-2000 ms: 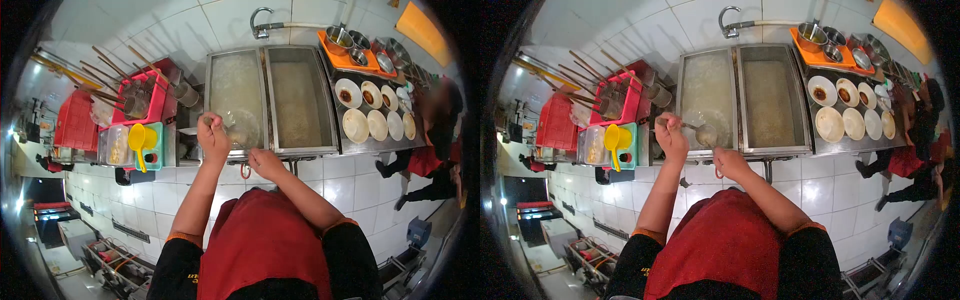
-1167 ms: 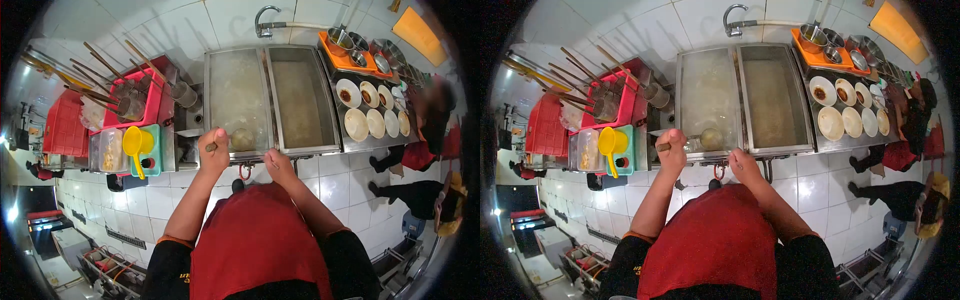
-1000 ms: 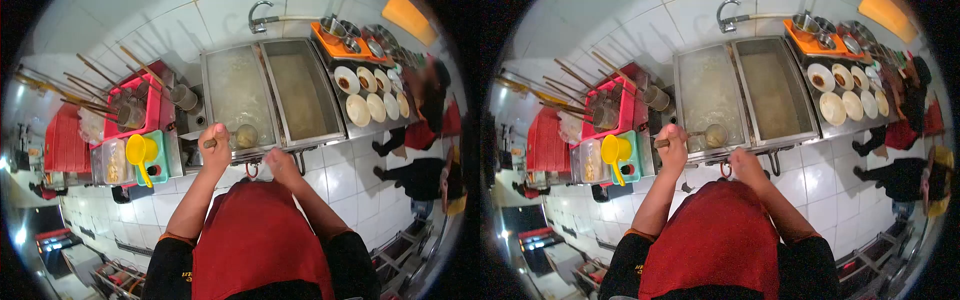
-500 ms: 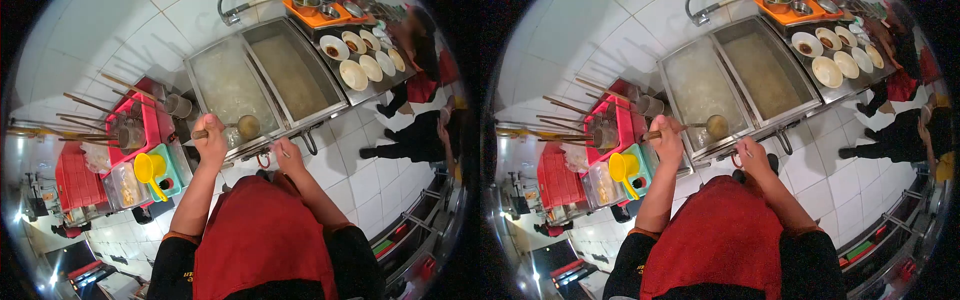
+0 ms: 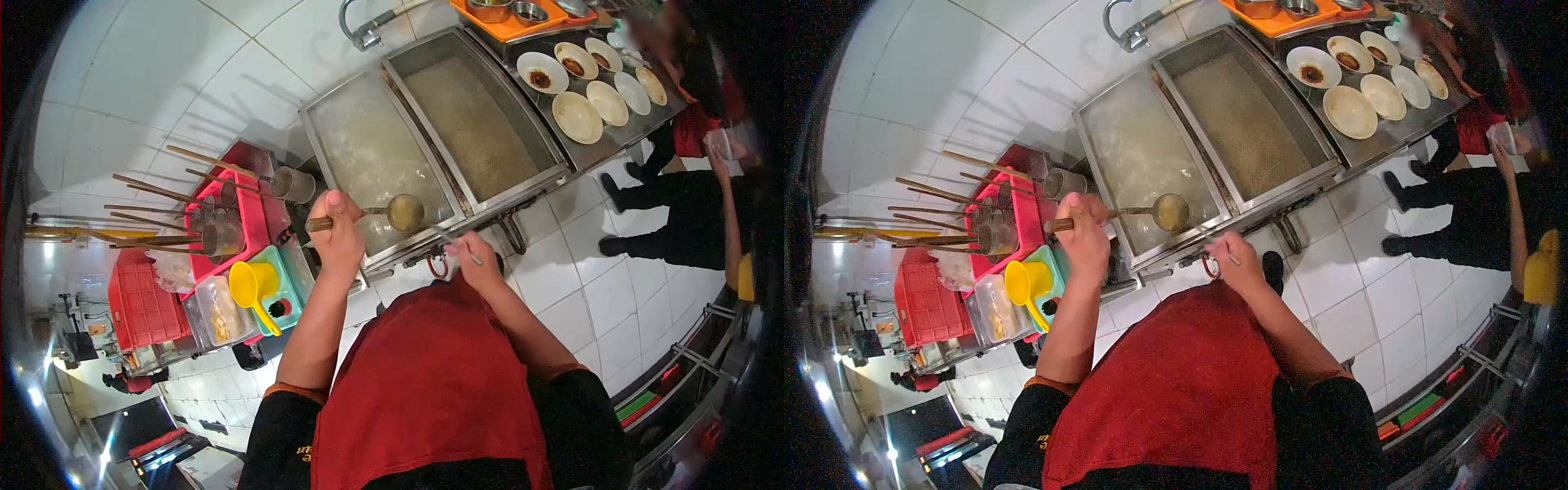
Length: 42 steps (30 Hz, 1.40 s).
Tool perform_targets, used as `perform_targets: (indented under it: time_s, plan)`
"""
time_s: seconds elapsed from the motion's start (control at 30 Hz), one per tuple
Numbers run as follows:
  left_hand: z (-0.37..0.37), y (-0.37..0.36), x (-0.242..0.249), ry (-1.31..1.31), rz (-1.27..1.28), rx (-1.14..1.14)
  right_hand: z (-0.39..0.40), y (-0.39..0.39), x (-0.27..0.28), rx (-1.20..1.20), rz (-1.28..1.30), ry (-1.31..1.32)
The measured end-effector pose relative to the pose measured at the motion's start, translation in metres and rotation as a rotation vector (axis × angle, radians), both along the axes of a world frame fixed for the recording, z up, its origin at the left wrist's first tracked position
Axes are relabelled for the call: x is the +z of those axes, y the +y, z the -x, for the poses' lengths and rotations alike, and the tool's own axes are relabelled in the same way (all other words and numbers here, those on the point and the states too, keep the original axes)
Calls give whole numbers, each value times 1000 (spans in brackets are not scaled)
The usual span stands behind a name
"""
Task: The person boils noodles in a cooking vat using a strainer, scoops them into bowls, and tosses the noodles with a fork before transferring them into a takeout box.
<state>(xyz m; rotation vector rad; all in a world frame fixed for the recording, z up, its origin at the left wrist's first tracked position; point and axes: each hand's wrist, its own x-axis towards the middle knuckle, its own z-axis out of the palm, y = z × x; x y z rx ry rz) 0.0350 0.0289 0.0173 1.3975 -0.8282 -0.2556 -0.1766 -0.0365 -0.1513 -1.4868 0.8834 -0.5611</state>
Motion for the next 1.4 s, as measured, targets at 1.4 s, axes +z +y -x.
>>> perform_targets:
  time_s: [1.4]
  plan:
    - [54,141,-191,692,-407,-457,39,20,-56,-74,-557,58]
